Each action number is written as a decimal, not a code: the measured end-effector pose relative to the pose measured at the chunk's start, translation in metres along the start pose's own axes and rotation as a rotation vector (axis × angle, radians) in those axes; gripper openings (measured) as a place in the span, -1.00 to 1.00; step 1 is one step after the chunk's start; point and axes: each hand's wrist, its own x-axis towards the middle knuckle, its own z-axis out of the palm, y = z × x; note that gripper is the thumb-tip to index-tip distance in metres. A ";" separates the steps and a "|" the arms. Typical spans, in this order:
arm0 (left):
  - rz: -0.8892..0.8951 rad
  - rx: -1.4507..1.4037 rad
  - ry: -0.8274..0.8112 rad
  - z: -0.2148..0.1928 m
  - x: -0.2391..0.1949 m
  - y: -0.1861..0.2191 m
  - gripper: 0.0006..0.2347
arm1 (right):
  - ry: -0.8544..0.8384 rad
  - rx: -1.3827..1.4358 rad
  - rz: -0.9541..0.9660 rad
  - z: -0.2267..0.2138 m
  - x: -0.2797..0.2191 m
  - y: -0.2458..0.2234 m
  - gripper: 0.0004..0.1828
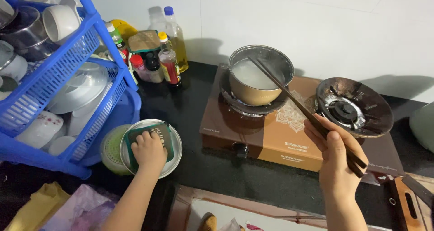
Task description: The person places a pot on a portable gas stove, removes the lid, and stirs the contents with chopsticks. They then replace the lid and continue to monitor the pot while it cooks.
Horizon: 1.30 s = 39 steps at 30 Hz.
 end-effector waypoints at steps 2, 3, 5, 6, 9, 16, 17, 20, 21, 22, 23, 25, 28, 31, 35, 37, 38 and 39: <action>-0.001 -0.010 0.014 -0.002 -0.003 0.000 -0.54 | 0.002 0.005 -0.004 -0.001 -0.003 -0.001 -0.58; 0.000 0.003 0.021 -0.003 -0.004 0.000 -0.53 | 0.003 -0.044 0.007 -0.001 -0.005 -0.002 -0.57; 0.003 0.017 0.030 -0.002 -0.006 -0.001 -0.53 | 0.005 -0.093 0.018 -0.001 -0.009 -0.005 -0.56; 0.021 0.011 0.062 0.002 -0.006 -0.002 -0.53 | 0.006 -0.129 0.025 -0.002 -0.013 -0.006 -0.57; 0.039 -0.016 0.106 0.000 -0.013 -0.001 -0.54 | 0.018 -0.182 0.048 -0.011 -0.024 -0.003 -0.60; 0.050 -0.235 0.386 0.009 -0.027 0.002 -0.54 | -0.183 -0.519 -0.034 -0.024 -0.029 -0.013 -0.66; 0.057 -0.236 0.389 0.006 -0.036 0.007 -0.54 | -0.175 -0.520 -0.035 -0.022 -0.028 -0.021 -0.66; 0.156 -0.490 0.482 0.005 -0.066 0.023 -0.68 | -0.331 -0.707 0.087 -0.017 -0.026 -0.035 -0.54; 0.204 -0.587 0.365 0.010 -0.078 0.031 -0.75 | -0.384 -0.719 0.141 -0.018 -0.026 -0.034 -0.51; 0.250 -0.681 0.243 0.015 -0.089 0.038 -0.81 | -0.437 -0.730 0.196 -0.019 -0.025 -0.033 -0.47; 0.258 -0.678 0.242 0.019 -0.096 0.045 -0.81 | -0.429 -0.729 0.200 -0.018 -0.025 -0.033 -0.47; 0.255 -0.650 -0.066 0.028 -0.113 0.058 -0.83 | -0.394 -0.674 0.213 -0.018 -0.025 -0.032 -0.59; 0.208 -0.471 -0.423 0.025 -0.114 0.073 -0.73 | -0.367 -0.728 0.184 -0.021 -0.022 -0.031 -0.62; 0.192 -0.323 -0.547 0.035 -0.115 0.077 -0.62 | -0.383 -0.683 0.087 -0.025 -0.022 -0.033 -0.62; 0.194 -0.291 -0.478 0.087 -0.117 0.070 -0.60 | -0.358 -0.700 0.081 -0.028 -0.023 -0.030 -0.63; 0.189 -0.314 -0.381 0.107 -0.118 0.067 -0.61 | -0.372 -0.667 0.081 -0.025 -0.023 -0.036 -0.62; 0.190 -0.314 -0.379 0.102 -0.119 0.068 -0.61 | -0.370 -0.668 0.079 -0.026 -0.023 -0.035 -0.62; 0.182 -0.301 -0.367 0.096 -0.120 0.070 -0.62 | -0.363 -0.673 0.106 -0.027 -0.023 -0.035 -0.62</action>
